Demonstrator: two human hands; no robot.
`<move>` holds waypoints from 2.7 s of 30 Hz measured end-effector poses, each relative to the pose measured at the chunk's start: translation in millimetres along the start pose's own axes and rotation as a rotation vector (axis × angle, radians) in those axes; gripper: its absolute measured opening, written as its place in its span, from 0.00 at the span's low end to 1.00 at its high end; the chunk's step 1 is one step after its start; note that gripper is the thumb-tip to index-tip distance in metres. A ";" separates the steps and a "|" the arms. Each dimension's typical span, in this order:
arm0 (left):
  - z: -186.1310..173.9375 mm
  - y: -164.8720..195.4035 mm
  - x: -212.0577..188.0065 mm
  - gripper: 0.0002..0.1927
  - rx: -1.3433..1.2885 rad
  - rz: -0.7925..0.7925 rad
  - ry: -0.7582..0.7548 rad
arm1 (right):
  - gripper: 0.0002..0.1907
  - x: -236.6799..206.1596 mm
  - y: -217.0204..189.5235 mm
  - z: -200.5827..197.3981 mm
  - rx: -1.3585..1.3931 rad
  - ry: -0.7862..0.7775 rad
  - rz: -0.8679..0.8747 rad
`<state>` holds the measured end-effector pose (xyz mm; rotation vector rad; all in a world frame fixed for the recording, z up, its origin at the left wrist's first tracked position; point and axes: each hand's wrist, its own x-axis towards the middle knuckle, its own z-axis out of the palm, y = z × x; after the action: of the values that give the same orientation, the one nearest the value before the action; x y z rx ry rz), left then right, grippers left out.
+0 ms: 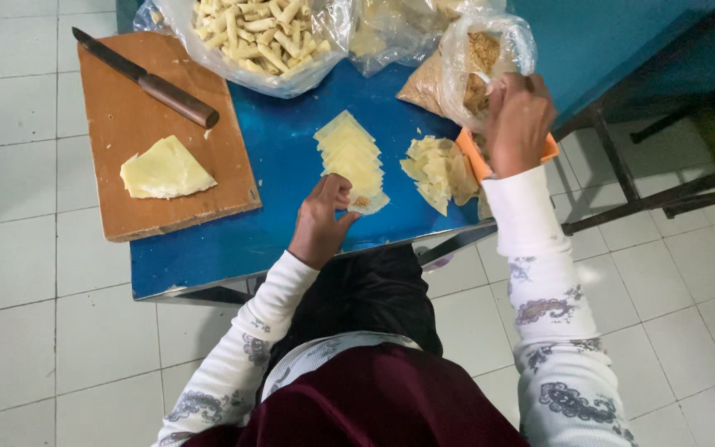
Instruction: The person folds thin triangular dough pieces in half by hand and places each folded piece into an overlapping row on the blue table, building up a long strip. They occasionally scoop a substance from an orange container with a spoon and continue folding pieces from a pile of cut dough.
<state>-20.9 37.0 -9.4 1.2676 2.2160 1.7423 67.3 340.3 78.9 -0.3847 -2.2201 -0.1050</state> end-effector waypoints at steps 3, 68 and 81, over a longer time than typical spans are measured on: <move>1.9 1.2 -2.1 0.25 0.004 -0.029 -0.017 | 0.16 -27.2 -46.6 -13.1 -0.037 0.021 -0.093; -12.8 -7.9 32.2 0.04 0.117 0.069 -0.170 | 0.06 -75.9 -121.0 20.3 0.599 -0.372 -0.277; -13.8 -4.5 24.5 0.05 0.082 0.056 -0.120 | 0.09 -86.8 -131.1 12.6 0.345 -0.291 -0.365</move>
<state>-46.5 41.1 2.3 1.4246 2.2262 1.5627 68.0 197.8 11.2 0.2102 -2.5159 0.1480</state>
